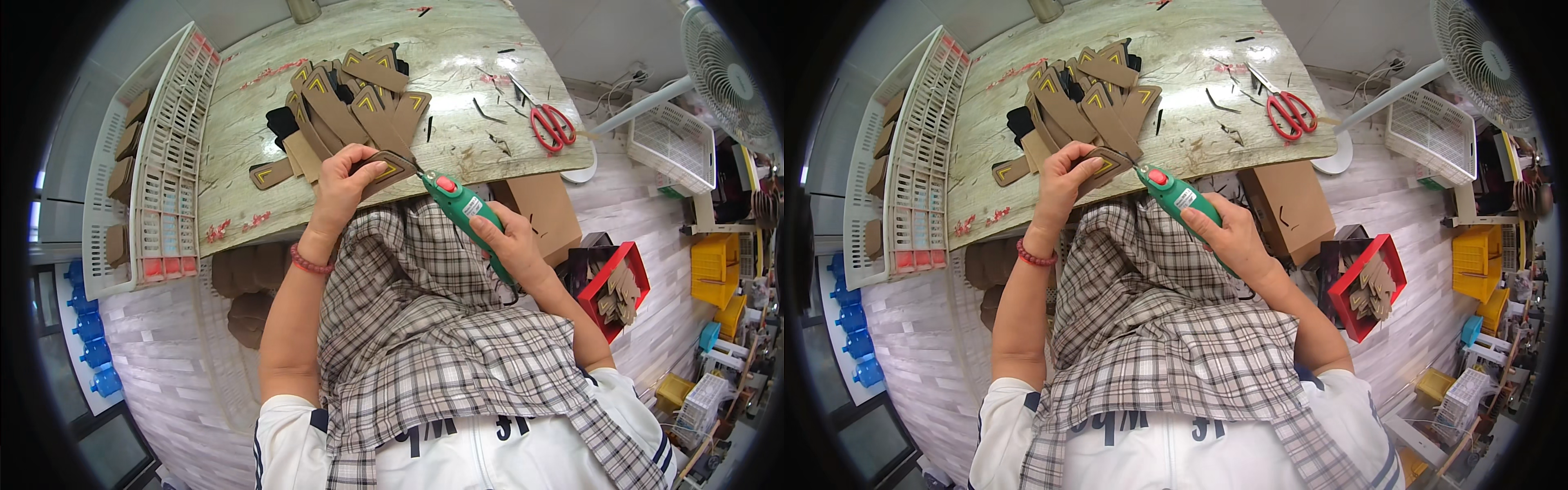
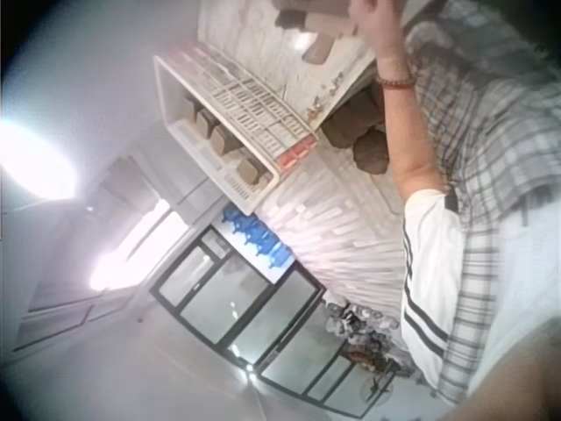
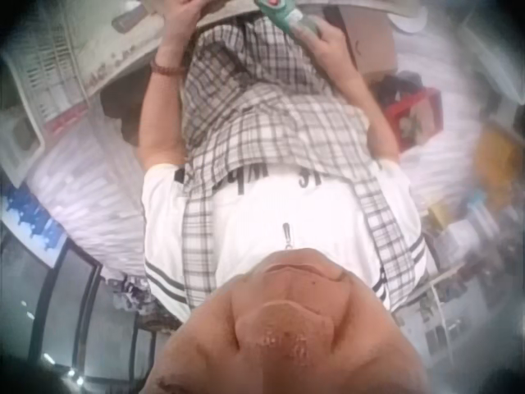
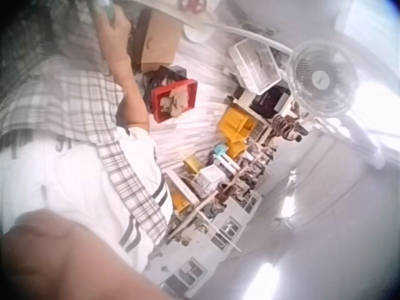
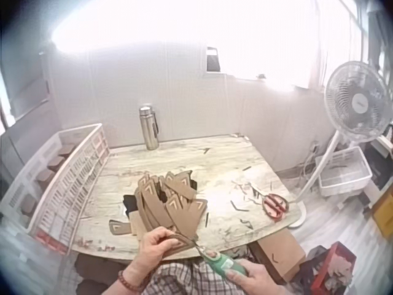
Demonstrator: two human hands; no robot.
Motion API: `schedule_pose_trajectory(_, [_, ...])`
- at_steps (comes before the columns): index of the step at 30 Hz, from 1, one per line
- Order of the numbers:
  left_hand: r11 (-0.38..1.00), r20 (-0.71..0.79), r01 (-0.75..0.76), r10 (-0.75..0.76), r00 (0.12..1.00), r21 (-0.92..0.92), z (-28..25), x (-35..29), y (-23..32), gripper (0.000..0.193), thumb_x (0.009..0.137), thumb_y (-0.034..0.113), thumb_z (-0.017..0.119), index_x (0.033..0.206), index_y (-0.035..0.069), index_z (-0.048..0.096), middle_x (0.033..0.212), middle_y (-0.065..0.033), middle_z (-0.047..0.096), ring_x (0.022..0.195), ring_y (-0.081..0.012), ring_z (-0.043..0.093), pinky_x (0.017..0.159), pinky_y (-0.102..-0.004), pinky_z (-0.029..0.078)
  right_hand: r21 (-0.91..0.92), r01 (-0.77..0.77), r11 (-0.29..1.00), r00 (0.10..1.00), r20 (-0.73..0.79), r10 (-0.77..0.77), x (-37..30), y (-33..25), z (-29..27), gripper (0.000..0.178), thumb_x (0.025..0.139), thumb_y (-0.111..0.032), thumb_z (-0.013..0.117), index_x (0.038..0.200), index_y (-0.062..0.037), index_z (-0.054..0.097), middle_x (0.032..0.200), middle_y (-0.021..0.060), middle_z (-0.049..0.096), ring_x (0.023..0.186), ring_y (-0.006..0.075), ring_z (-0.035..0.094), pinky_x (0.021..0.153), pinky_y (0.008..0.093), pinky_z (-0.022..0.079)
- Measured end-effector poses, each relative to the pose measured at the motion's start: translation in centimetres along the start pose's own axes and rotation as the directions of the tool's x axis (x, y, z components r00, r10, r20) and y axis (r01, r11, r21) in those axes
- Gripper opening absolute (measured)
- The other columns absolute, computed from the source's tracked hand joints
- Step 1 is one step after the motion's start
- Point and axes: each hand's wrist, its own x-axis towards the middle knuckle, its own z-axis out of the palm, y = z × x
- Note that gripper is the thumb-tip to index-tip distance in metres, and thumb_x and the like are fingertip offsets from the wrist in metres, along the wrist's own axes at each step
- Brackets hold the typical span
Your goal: The person retrieves brown cardboard pieces from a white basket and places them on a work table. Using a green rotary cutter, the person trims the edges of each piece one at a time, then sets the finished pieces aside.
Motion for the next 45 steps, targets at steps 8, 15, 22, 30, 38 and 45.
schedule_pose_trajectory(8, [0.999,0.083,0.013,-0.017,0.996,0.05,-1.0,0.0,0.6,0.009,0.089,0.005,0.064,0.095,-0.002,0.065,0.086,0.0024,0.063,0.079,-0.0035,0.054,0.072,-0.0189,0.045,-0.049,0.008,0.999,1.0,0.027,-0.007,0.0,-0.1,0.1,0.042,0.092,-0.039,0.064,0.105,0.0004,0.063,0.069,0.0019,0.056,0.055,0.0066,0.05,0.05,0.024,0.041])
schedule_pose_trajectory(15, [0.993,0.146,0.069,-0.083,0.986,0.098,-0.5,-0.1,1.7,0.009,0.086,0.005,0.067,0.093,-0.002,0.066,0.083,0.004,0.061,0.076,-0.0031,0.052,0.07,-0.0187,0.043,-0.052,0.007,0.999,0.999,0.037,-0.005,0.1,-0.1,0.2,0.041,0.092,-0.039,0.065,0.102,0.0003,0.063,0.067,0.0022,0.056,0.054,0.0075,0.05,0.05,0.0251,0.041])
schedule_pose_trajectory(22, [0.954,0.217,0.196,-0.247,0.945,0.228,0.2,0.1,2.5,0.009,0.086,0.009,0.068,0.087,0.0,0.066,0.077,0.0056,0.058,0.072,-0.0028,0.049,0.065,-0.0195,0.041,-0.084,0.002,0.996,0.999,0.04,0.002,0.2,0.0,0.1,0.041,0.091,-0.04,0.065,0.099,-0.0001,0.063,0.065,0.0031,0.056,0.054,0.0075,0.051,0.049,0.0252,0.041])
schedule_pose_trajectory(30, [0.979,-0.135,0.015,0.013,0.991,0.203,-0.5,1.3,1.7,0.012,0.08,0.006,0.068,0.087,-0.002,0.064,0.08,-0.001,0.063,0.072,-0.0078,0.055,0.063,-0.0233,0.045,0.045,-0.006,0.999,0.993,-0.119,0.011,0.5,-0.2,0.3,0.036,0.093,-0.034,0.065,0.105,-0.0003,0.064,0.069,-0.0003,0.054,0.054,0.0057,0.049,0.049,0.0222,0.042])
schedule_pose_trajectory(38, [0.717,-0.499,0.026,-0.51,0.7,-0.696,-1.5,-4.5,-3.5,0.011,0.088,0.007,0.06,0.098,0.006,0.061,0.085,-0.0061,0.068,0.082,-0.0199,0.066,0.068,-0.0378,0.055,0.046,0.006,0.999,0.989,-0.145,0.001,-0.7,0.9,0.7,0.037,0.094,-0.035,0.064,0.106,0.0001,0.063,0.07,-0.0005,0.053,0.055,0.006,0.049,0.049,0.023,0.04])
schedule_pose_trajectory(45, [0.68,-0.278,0.071,-0.39,0.878,-0.729,4.6,-5.8,-0.5,0.012,0.093,0.009,0.061,0.103,0.003,0.063,0.096,-0.0059,0.068,0.086,-0.0175,0.065,0.076,-0.0335,0.054,-0.122,0.028,0.992,0.999,-0.035,-0.032,-1.0,0.8,2.1,0.037,0.092,-0.035,0.066,0.105,-0.0003,0.063,0.071,0.0052,0.058,0.061,0.01,0.054,0.054,0.0284,0.043])
